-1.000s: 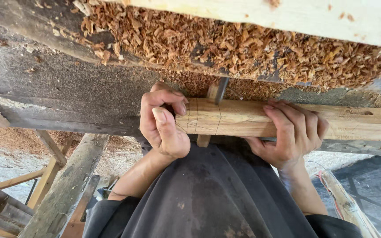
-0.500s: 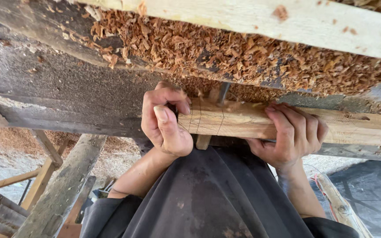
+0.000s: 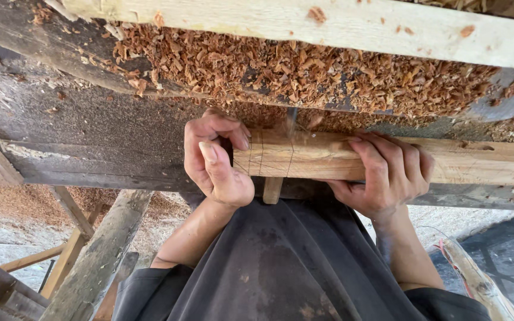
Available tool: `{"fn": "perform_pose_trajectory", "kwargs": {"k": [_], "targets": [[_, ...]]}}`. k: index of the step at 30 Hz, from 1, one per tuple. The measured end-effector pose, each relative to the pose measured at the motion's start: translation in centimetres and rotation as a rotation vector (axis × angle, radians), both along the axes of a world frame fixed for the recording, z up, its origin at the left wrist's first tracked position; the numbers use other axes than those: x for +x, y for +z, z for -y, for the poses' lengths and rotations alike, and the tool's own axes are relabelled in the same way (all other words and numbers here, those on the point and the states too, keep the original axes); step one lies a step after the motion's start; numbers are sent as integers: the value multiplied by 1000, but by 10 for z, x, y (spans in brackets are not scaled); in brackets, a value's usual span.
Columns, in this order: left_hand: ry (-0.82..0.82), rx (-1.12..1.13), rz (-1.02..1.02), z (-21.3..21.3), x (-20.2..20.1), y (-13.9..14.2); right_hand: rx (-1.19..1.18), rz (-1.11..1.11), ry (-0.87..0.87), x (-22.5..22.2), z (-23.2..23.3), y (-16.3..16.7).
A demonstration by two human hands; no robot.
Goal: The person repeatedly presses a wooden plank against a fixed metal blade to shave and shape its surface. They reposition the plank multiple times to work different sections, producing wood shavings that accumulate on the workbench.
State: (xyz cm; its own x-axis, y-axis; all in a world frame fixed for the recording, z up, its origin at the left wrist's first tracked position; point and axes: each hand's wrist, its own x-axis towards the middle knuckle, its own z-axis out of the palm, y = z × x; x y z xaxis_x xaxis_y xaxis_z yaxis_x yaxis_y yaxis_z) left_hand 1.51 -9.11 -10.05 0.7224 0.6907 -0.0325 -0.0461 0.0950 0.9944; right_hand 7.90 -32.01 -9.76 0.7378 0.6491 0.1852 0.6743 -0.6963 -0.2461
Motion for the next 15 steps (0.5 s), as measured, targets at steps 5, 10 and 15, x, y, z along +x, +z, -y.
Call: {"fn": "perform_pose_trajectory", "kwargs": {"k": [5, 10, 15], "targets": [[-5, -5, 33, 0, 3, 0, 45, 56, 13, 2, 2, -5], [-3, -18, 57, 0, 6, -3, 51, 35, 15, 10, 2, -7], [14, -24, 27, -2, 4, -6, 61, 70, 20, 21, -5, -6]]}}
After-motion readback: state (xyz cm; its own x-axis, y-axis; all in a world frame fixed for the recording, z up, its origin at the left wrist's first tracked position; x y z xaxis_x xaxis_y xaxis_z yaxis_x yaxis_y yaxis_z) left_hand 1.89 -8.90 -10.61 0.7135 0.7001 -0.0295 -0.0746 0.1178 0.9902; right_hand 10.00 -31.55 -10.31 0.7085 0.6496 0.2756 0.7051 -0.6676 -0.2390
